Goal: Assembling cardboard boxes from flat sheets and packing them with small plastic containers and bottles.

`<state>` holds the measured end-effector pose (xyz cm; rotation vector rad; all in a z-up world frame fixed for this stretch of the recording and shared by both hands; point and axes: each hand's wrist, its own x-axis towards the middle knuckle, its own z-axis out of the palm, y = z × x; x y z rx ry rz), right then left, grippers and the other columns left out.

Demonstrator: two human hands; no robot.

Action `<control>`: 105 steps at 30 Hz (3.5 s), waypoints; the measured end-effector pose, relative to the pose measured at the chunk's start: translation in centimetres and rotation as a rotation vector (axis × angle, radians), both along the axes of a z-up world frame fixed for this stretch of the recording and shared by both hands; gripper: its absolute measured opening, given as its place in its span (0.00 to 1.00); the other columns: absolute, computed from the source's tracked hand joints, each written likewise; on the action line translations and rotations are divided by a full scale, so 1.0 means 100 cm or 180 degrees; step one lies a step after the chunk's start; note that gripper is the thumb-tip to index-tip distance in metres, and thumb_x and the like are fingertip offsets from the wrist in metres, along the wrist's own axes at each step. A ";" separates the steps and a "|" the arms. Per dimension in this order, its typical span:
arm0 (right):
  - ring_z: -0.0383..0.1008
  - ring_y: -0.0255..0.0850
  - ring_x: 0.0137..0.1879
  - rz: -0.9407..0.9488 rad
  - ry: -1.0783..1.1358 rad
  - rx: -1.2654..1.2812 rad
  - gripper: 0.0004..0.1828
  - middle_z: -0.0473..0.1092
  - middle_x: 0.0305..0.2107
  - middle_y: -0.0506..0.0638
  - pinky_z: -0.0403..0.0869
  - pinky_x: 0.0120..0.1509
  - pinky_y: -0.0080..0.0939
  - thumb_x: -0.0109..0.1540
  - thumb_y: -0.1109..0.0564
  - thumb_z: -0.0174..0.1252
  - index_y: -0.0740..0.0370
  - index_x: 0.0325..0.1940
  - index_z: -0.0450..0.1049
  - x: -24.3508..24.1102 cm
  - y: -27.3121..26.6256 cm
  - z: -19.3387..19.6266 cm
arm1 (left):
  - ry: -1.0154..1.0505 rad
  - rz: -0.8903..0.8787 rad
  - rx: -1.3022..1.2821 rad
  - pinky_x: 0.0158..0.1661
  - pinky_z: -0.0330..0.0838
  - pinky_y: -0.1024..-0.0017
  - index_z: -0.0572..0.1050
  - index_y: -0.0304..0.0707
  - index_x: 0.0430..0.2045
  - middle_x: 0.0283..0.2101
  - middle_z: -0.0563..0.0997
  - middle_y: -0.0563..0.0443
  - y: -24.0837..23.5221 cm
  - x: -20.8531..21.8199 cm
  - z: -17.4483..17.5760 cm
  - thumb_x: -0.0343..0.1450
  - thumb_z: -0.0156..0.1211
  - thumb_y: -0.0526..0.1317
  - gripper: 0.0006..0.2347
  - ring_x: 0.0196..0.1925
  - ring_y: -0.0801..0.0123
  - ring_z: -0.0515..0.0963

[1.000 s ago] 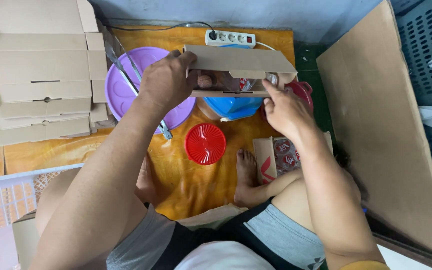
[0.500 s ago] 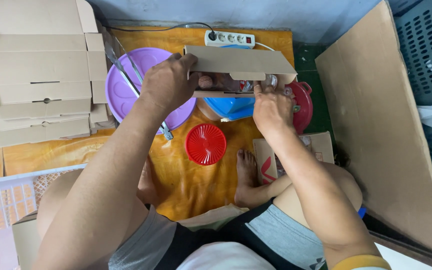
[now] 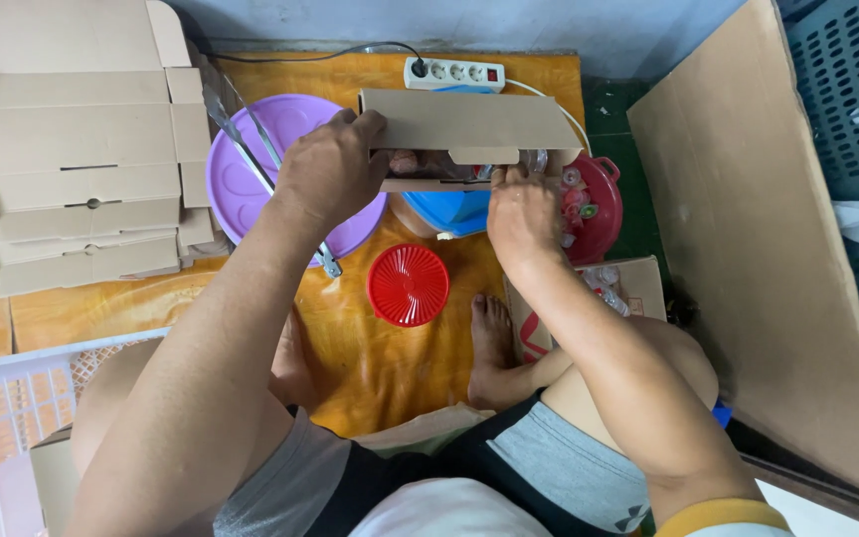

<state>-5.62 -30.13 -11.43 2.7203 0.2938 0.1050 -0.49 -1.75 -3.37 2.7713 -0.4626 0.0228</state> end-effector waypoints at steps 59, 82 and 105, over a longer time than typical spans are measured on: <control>0.69 0.48 0.40 0.1445 -0.0981 0.1305 0.08 0.65 0.34 0.49 0.71 0.41 0.49 0.64 0.51 0.60 0.56 0.37 0.73 0.004 0.018 0.075 | 0.0220 -0.0107 0.0224 0.45 0.81 0.58 0.71 0.41 0.47 0.49 0.71 0.42 -0.019 0.002 -0.036 0.70 0.66 0.50 0.18 0.46 0.47 0.83; 0.74 0.49 0.44 0.1807 -0.1524 0.0909 0.07 0.66 0.30 0.51 0.72 0.49 0.49 0.68 0.55 0.60 0.63 0.41 0.76 -0.007 0.027 0.063 | 0.0449 -0.0049 0.0650 0.46 0.77 0.60 0.71 0.45 0.49 0.54 0.65 0.41 -0.031 -0.002 -0.033 0.73 0.61 0.51 0.16 0.56 0.50 0.74; 0.69 0.53 0.57 0.0867 -0.0877 0.1114 0.19 0.69 0.40 0.57 0.63 0.66 0.58 0.61 0.59 0.56 0.69 0.54 0.75 -0.022 0.038 0.045 | 0.1991 0.2305 -0.3093 0.41 0.86 0.53 0.37 0.28 0.69 0.66 0.57 0.18 -0.064 -0.031 -0.092 0.65 0.71 0.62 0.53 0.62 0.29 0.72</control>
